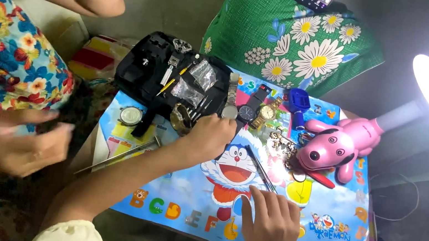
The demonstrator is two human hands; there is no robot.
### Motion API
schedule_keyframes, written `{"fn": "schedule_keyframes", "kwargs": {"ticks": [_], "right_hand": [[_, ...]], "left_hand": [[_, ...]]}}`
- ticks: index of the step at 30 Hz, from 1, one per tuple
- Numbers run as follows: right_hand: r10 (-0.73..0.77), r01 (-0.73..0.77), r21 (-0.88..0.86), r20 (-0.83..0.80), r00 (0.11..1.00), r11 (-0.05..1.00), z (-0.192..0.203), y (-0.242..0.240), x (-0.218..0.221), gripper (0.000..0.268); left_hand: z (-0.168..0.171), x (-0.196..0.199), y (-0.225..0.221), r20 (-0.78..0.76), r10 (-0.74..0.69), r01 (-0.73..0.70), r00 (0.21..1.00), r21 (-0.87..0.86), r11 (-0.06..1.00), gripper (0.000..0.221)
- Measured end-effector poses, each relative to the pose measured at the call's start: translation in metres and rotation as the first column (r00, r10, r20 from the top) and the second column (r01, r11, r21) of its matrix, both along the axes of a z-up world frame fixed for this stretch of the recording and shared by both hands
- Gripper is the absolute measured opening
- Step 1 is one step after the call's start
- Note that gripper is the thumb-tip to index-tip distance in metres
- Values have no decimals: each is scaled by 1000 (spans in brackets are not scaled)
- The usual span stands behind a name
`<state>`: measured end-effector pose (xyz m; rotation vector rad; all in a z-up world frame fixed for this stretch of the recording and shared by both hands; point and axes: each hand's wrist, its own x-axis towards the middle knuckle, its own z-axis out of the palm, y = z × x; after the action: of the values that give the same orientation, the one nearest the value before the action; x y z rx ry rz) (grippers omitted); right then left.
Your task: Using a watch repair kit to adjust and repair metal watch straps on a low table.
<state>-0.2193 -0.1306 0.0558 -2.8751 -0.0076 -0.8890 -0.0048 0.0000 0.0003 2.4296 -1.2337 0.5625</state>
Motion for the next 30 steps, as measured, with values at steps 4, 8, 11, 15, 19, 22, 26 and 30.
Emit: {"fn": "schedule_keyframes", "kwargs": {"ticks": [4, 8, 11, 15, 19, 22, 26, 30], "right_hand": [[42, -39, -95, 31, 999, 995, 21, -1, 8, 23], [245, -249, -130, -49, 968, 960, 20, -11, 29, 29], [262, -266, -68, -70, 963, 962, 19, -18, 44, 45], [289, -296, 241, 64, 955, 924, 10, -34, 69, 72], [384, -424, 240, 197, 902, 873, 25, -41, 78, 80], [567, -579, 467, 183, 803, 669, 23, -41, 76, 70], [692, -652, 719, 345, 634, 239, 9, -39, 72, 47], [711, -717, 677, 421, 563, 167, 15, -44, 70, 47]], "left_hand": [[14, -9, 4, 167, 24, -33, 986, 54, 998, 25], [38, -12, 11, -50, -72, 50, 996, -355, 933, 30], [61, -17, 16, -399, -225, -55, 889, -580, 813, 21], [86, -32, 16, -694, -532, -364, 485, -714, 598, 28], [102, -58, 24, -666, -629, -359, 402, -746, 561, 27], [111, -73, 35, -631, -690, -333, 354, -775, 537, 28], [111, -94, 47, -637, -698, -290, 327, -770, 568, 28], [110, -111, 61, -622, -713, -305, 324, -782, 544, 33]]}}
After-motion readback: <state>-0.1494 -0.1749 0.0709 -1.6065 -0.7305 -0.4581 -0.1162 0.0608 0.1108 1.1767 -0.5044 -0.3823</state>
